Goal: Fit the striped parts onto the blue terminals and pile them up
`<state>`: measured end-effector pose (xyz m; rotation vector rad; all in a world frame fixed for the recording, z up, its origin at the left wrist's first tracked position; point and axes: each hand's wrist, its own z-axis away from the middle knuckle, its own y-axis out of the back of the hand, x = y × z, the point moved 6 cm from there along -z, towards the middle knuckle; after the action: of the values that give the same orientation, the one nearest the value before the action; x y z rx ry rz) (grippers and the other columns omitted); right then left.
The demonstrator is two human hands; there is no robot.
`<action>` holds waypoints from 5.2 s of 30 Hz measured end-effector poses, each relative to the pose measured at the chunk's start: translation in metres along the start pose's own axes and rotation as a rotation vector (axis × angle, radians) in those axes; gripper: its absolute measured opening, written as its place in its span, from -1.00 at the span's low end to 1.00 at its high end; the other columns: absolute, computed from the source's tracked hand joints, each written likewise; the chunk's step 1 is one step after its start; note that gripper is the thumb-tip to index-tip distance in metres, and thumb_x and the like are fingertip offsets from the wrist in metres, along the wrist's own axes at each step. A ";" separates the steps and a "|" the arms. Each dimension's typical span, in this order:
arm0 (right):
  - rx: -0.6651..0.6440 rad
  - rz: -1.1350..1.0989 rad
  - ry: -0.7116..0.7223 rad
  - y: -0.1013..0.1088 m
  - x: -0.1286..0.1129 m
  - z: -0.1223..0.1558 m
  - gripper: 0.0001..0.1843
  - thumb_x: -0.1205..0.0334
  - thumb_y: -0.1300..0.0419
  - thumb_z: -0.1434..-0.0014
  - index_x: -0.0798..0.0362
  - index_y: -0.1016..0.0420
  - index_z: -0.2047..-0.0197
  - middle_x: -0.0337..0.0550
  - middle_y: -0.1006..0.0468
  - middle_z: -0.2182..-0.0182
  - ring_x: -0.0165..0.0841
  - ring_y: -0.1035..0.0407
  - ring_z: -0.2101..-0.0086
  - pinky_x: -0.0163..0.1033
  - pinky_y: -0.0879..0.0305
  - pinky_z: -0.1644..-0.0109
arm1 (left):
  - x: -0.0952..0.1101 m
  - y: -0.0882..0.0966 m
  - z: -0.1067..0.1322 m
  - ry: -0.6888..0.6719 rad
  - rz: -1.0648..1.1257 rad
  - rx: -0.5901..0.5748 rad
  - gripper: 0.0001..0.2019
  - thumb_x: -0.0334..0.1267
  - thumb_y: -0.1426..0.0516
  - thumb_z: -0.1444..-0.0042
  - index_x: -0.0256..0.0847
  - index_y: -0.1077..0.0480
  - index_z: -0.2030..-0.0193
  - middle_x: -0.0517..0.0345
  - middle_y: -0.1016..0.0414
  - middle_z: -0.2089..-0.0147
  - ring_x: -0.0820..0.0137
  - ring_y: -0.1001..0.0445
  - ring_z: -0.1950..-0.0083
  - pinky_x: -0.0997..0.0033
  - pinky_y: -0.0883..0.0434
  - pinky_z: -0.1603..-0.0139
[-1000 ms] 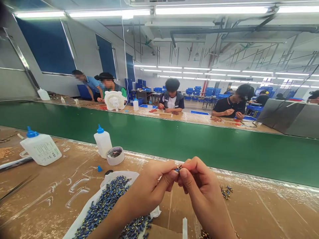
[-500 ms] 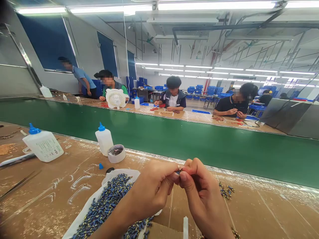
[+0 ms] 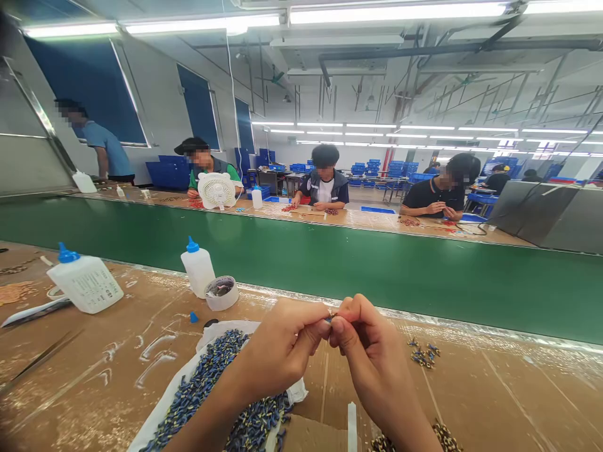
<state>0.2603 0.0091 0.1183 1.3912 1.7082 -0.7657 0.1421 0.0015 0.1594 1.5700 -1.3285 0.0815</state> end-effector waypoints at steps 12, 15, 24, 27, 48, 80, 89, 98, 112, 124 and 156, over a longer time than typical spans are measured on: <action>0.004 -0.001 -0.042 0.003 0.002 0.001 -0.77 0.13 -0.06 -0.36 -0.02 -0.32 0.34 -0.25 -0.29 0.43 -0.40 -0.19 0.42 -0.33 -0.19 0.37 | 0.000 -0.003 -0.003 0.001 0.061 0.008 -0.68 -0.34 0.10 -0.34 -0.26 -0.29 0.44 0.20 -0.43 0.45 0.53 -0.29 0.46 0.53 -0.17 0.41; 0.013 -0.027 -0.089 0.006 0.004 0.003 -0.81 0.10 -0.06 -0.36 -0.03 -0.32 0.29 -0.25 -0.32 0.43 -0.40 -0.22 0.42 -0.33 -0.21 0.37 | 0.003 -0.001 -0.002 0.019 0.093 -0.023 -0.67 -0.31 0.12 -0.37 -0.27 -0.31 0.40 0.20 -0.43 0.43 0.53 -0.30 0.46 0.55 -0.20 0.39; 0.019 -0.040 -0.033 0.002 -0.008 -0.001 -0.74 0.12 -0.07 -0.36 0.01 -0.30 0.38 -0.25 -0.32 0.46 -0.40 -0.22 0.43 -0.31 -0.19 0.35 | 0.008 0.000 -0.001 0.014 0.122 -0.026 -0.69 -0.34 0.09 -0.36 -0.28 -0.33 0.39 0.23 -0.38 0.46 0.54 -0.32 0.43 0.57 -0.19 0.39; 0.030 -0.003 0.001 -0.001 -0.013 -0.001 -0.73 0.13 -0.06 -0.36 0.01 -0.31 0.39 -0.25 -0.29 0.46 -0.39 -0.22 0.42 -0.30 -0.20 0.34 | 0.006 0.000 -0.001 0.007 0.079 0.010 -0.69 -0.37 0.08 -0.34 -0.28 -0.30 0.43 0.20 -0.44 0.41 0.53 -0.32 0.40 0.55 -0.19 0.37; 0.022 -0.114 -0.083 0.001 -0.003 -0.003 -0.77 0.07 -0.09 -0.34 0.00 -0.30 0.32 -0.29 -0.35 0.47 -0.44 -0.22 0.47 -0.34 -0.15 0.45 | 0.001 -0.003 -0.001 0.110 0.040 -0.037 -0.67 -0.21 0.12 -0.39 -0.24 -0.28 0.37 0.29 -0.29 0.52 0.52 -0.22 0.49 0.52 -0.13 0.43; 0.066 0.065 -0.020 0.006 -0.007 0.004 -0.71 0.07 -0.09 -0.34 0.02 -0.27 0.39 -0.28 -0.34 0.48 -0.44 -0.23 0.47 -0.32 -0.20 0.39 | 0.000 -0.011 0.002 0.172 0.032 -0.097 -0.67 -0.19 0.11 -0.35 -0.23 -0.32 0.37 0.24 -0.34 0.48 0.48 -0.28 0.46 0.50 -0.15 0.42; 0.353 0.504 -0.446 0.148 0.120 0.038 -0.77 0.14 -0.20 -0.25 0.16 -0.47 0.30 -0.17 -0.51 0.38 -0.36 -0.41 0.37 -0.22 -0.38 0.27 | -0.095 -0.005 0.099 0.581 -0.537 -0.386 -0.84 -0.24 -0.09 -0.17 -0.26 -0.38 0.17 -0.06 -0.47 0.13 0.13 -0.41 0.09 0.25 -0.26 0.11; 0.578 0.612 -0.538 0.216 0.179 0.059 -0.66 0.17 -0.17 -0.30 0.11 -0.39 -0.09 -0.04 -0.46 -0.01 -0.23 -0.45 0.10 -0.02 -0.44 0.06 | -0.173 -0.016 0.160 0.591 -0.754 -0.371 -0.77 -0.41 0.12 -0.20 -0.24 -0.35 0.29 -0.11 -0.42 0.19 0.11 -0.41 0.14 0.19 -0.23 0.08; 0.561 0.581 -0.426 0.213 0.173 0.072 -0.73 0.08 -0.16 -0.22 0.16 -0.48 0.26 -0.09 -0.55 0.38 -0.27 -0.45 0.37 -0.16 -0.39 0.24 | -0.123 0.018 0.085 0.558 -0.576 -0.038 -0.89 -0.40 0.05 -0.08 -0.17 -0.15 0.45 0.17 -0.37 0.45 0.34 -0.31 0.40 0.40 -0.07 0.38; 0.312 0.568 -0.431 0.178 0.164 0.077 -0.58 -0.14 -0.16 -0.08 0.09 -0.50 0.37 -0.08 -0.58 0.49 -0.24 -0.41 0.47 -0.19 -0.29 0.33 | -0.127 -0.049 0.071 0.426 -0.287 0.020 -0.89 -0.49 0.02 -0.01 -0.19 -0.18 0.41 0.17 -0.34 0.37 0.37 -0.28 0.33 0.43 -0.14 0.33; -0.123 0.362 -0.260 -0.006 0.117 0.078 -0.81 0.16 -0.20 -0.22 0.09 -0.52 0.34 -0.19 -0.55 0.45 -0.35 -0.38 0.41 -0.31 -0.25 0.31 | -0.113 -0.084 0.076 0.504 0.386 -0.206 -0.90 -0.26 -0.10 -0.09 -0.25 -0.32 0.35 0.20 -0.34 0.37 0.40 -0.28 0.30 0.50 -0.20 0.32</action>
<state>0.2600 0.0010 -0.0222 1.3954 1.2377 -0.5963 0.1224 0.0135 0.0013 1.0139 -1.1709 0.5275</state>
